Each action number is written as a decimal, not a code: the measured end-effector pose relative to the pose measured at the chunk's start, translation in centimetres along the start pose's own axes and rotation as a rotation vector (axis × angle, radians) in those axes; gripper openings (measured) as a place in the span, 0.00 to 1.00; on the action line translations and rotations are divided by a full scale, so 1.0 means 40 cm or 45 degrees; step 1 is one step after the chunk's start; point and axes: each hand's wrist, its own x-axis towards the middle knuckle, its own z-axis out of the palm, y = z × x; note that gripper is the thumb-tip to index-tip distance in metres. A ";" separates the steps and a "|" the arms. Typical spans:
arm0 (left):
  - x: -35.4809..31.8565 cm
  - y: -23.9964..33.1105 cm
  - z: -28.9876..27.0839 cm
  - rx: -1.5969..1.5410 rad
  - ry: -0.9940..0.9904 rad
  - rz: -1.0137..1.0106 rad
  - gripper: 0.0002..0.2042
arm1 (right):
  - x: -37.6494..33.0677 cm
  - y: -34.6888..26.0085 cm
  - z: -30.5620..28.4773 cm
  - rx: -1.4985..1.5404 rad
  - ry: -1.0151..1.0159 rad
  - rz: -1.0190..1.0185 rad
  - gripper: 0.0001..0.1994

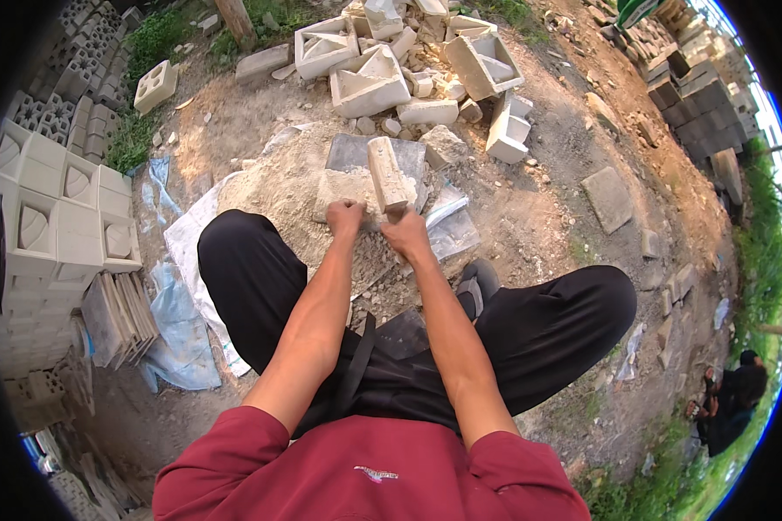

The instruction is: The person shapes a stone block using a small hammer and a chisel. The person repeatedly strikes the edge of the block to remove material, occasionally brushing away the resulting dust and stone fragments by hand.

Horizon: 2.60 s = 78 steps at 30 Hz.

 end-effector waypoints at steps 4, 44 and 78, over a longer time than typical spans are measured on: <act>0.026 -0.030 0.004 0.064 0.021 0.000 0.10 | 0.004 -0.052 0.017 0.221 0.276 -0.175 0.25; 0.010 0.002 -0.007 0.085 -0.025 -0.064 0.13 | -0.001 -0.009 -0.005 0.141 0.116 -0.033 0.22; -0.032 0.059 0.004 0.103 -0.056 -0.039 0.13 | 0.008 0.098 0.023 -0.262 0.137 -0.009 0.24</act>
